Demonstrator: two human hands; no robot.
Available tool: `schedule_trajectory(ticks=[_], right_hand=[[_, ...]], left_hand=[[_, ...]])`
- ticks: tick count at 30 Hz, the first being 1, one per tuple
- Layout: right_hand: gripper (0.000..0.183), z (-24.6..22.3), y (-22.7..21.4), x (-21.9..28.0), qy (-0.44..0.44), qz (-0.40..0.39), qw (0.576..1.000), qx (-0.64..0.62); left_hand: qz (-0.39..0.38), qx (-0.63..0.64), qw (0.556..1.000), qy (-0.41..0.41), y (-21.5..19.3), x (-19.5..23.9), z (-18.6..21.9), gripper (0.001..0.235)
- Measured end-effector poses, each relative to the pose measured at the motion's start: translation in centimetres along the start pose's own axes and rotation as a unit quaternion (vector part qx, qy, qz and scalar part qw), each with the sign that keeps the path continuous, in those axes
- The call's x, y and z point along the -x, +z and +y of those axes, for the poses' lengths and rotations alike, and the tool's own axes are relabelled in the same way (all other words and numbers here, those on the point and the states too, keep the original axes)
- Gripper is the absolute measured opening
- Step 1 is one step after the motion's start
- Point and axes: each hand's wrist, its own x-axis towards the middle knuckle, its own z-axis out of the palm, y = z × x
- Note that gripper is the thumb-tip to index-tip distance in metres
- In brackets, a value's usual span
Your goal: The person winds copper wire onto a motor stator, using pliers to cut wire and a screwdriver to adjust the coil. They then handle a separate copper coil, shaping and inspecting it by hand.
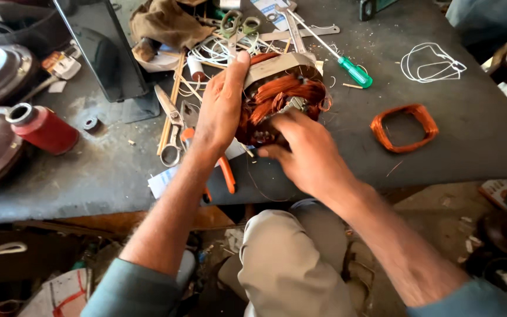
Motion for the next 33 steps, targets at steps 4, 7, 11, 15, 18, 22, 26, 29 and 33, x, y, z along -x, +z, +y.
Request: schedule_trajectory(ticks=[4, 7, 11, 15, 18, 22, 26, 29, 33], right_hand=[[0.025, -1.3, -1.8, 3.3, 0.057, 0.02, 0.998, -0.008], [0.021, -1.2, -4.0, 5.5, 0.031, 0.064, 0.996, 0.05], [0.017, 0.2, -8.2, 7.7, 0.062, 0.124, 0.976, 0.167], [0.012, 1.9, -11.1, 8.5, 0.094, 0.154, 0.952, 0.248], [0.019, 3.5, -12.0, 8.0, 0.174, 0.177, 0.944, 0.218], [0.03, 6.9, -12.3, 6.8, 0.3, 0.19, 0.91, 0.214], [0.033, 8.9, -12.8, 6.7, 0.316, 0.141, 0.898, 0.271], [0.038, 9.4, -12.7, 7.8, 0.32, 0.147, 0.908, 0.225], [0.024, 9.6, -12.7, 8.3, 0.336, 0.178, 0.91, 0.167]], left_hand=[[-0.015, 0.048, 0.999, -0.006, 0.2, 0.1, -0.1, 0.059], [-0.029, 0.048, 0.998, -0.013, -0.1, 0.5, 0.0, 0.062], [-0.014, -0.054, 0.998, 0.041, -1.6, 0.7, 0.0, 0.064], [0.007, -0.014, 0.999, -0.032, -2.6, 1.0, 1.0, 0.058], [0.109, -0.049, 0.993, -0.003, -2.9, 1.2, 4.1, 0.046], [0.041, -0.067, 0.976, 0.204, -1.9, 2.5, 8.2, 0.028], [-0.026, -0.262, 0.909, 0.323, 1.6, 2.0, 10.4, 0.025], [-0.026, -0.317, 0.867, 0.384, 5.3, 1.6, 10.8, 0.028], [-0.067, -0.261, 0.89, 0.369, 9.9, 5.0, 10.7, 0.033]])
